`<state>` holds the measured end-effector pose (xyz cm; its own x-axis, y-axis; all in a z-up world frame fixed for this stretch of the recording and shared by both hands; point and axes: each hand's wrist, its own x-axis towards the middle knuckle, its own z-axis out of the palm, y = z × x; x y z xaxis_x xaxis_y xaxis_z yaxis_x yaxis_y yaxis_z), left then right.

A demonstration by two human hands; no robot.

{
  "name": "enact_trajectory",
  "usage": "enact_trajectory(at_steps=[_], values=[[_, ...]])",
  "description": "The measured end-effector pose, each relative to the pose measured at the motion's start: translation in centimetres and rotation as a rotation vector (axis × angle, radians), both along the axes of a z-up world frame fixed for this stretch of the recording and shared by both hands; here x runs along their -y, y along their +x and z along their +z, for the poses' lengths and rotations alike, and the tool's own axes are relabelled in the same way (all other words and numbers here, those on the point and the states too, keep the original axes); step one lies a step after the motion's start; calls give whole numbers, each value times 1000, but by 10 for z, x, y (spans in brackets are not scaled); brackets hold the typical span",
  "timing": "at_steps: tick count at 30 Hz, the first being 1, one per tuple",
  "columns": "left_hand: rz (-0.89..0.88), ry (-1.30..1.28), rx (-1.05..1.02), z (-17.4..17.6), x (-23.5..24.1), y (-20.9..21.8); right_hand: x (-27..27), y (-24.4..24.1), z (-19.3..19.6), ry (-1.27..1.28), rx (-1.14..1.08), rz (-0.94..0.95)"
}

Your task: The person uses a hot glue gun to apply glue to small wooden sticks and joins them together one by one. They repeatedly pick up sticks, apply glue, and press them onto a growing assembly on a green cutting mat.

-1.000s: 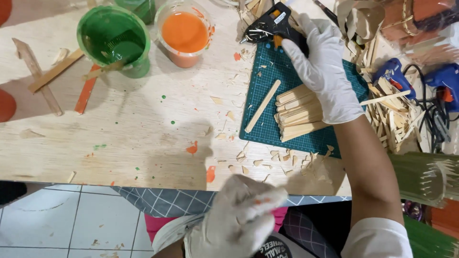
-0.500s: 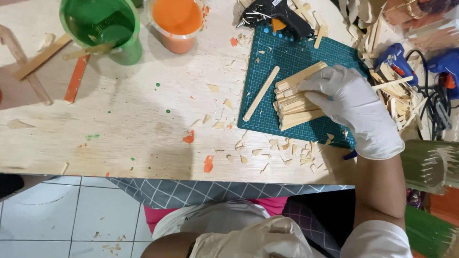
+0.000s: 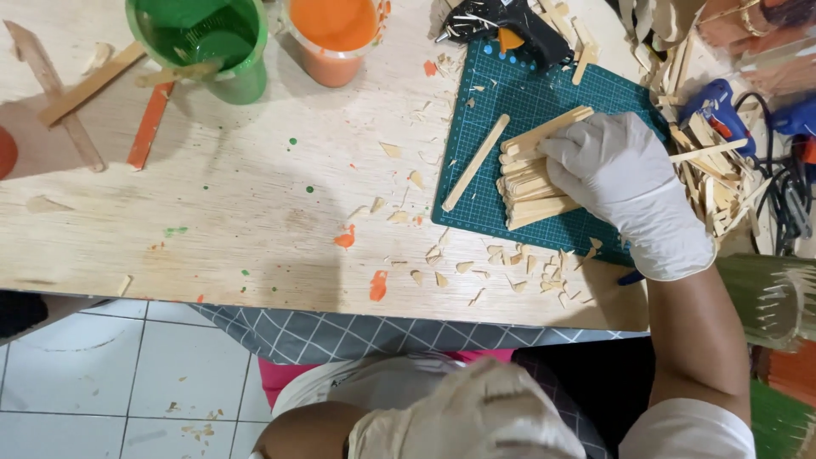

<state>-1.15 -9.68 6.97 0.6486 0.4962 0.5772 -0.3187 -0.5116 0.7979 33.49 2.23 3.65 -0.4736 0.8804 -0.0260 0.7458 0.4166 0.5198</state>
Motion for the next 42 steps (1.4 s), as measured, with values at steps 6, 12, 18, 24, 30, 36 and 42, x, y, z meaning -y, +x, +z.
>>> enact_trajectory(at_steps=[6, 12, 18, 24, 30, 36, 42], values=[[143, -295, -56, -12, -62, 15, -10, -3, 11, -155, -54, -45], [253, -422, -181, -23, -82, 0, -20, -7, 13, -169, -114, -42], [391, -311, -253, -47, -93, -9, -24, -15, 39, -124, -30, -18], [585, -212, -411, -60, -107, -4, -36, -62, 42, -303, -252, 153], [639, -158, -539, -59, -106, 0, -37, -76, 31, -334, -328, 284], [732, -120, -604, -59, -110, 11, -41, -76, 39, -276, -291, 366], [919, 148, -770, -82, -104, 25, -42, -65, 8, -277, -342, 437]])
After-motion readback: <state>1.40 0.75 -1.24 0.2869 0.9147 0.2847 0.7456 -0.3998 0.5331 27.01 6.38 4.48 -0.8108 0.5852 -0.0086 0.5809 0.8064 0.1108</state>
